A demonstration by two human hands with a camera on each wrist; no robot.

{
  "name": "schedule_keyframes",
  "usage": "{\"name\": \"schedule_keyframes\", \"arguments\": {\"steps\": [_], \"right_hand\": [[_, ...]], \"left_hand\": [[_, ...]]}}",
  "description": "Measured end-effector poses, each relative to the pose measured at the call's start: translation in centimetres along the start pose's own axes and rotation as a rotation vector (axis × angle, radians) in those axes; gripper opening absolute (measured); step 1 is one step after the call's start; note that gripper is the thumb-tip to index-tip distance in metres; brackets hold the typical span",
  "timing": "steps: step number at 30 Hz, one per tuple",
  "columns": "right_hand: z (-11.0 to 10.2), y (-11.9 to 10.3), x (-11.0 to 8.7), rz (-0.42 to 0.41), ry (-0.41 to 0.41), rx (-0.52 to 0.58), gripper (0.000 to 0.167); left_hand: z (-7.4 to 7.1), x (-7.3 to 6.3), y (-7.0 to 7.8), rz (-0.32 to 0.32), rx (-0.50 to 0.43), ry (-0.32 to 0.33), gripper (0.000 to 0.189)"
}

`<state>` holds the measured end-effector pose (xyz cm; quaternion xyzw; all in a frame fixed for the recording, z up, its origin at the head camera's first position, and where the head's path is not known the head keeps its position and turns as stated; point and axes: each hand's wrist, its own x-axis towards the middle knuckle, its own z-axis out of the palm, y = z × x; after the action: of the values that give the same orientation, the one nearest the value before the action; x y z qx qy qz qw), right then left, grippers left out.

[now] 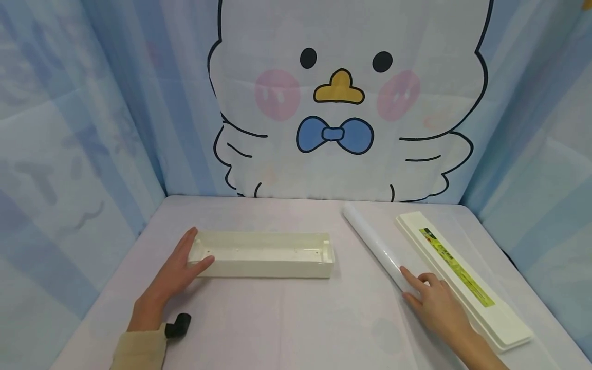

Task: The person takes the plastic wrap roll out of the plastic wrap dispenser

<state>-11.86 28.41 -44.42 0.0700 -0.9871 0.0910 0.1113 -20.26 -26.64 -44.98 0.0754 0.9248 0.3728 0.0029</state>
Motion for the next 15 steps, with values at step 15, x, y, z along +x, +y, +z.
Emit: {"name": "schedule_keyframes", "arguments": {"steps": [15], "right_hand": [[-0.43,-0.09,-0.02,0.011,-0.011,0.004,0.056]], "left_hand": [[-0.05,0.10,-0.04,0.013,-0.006,-0.001,0.097]]}}
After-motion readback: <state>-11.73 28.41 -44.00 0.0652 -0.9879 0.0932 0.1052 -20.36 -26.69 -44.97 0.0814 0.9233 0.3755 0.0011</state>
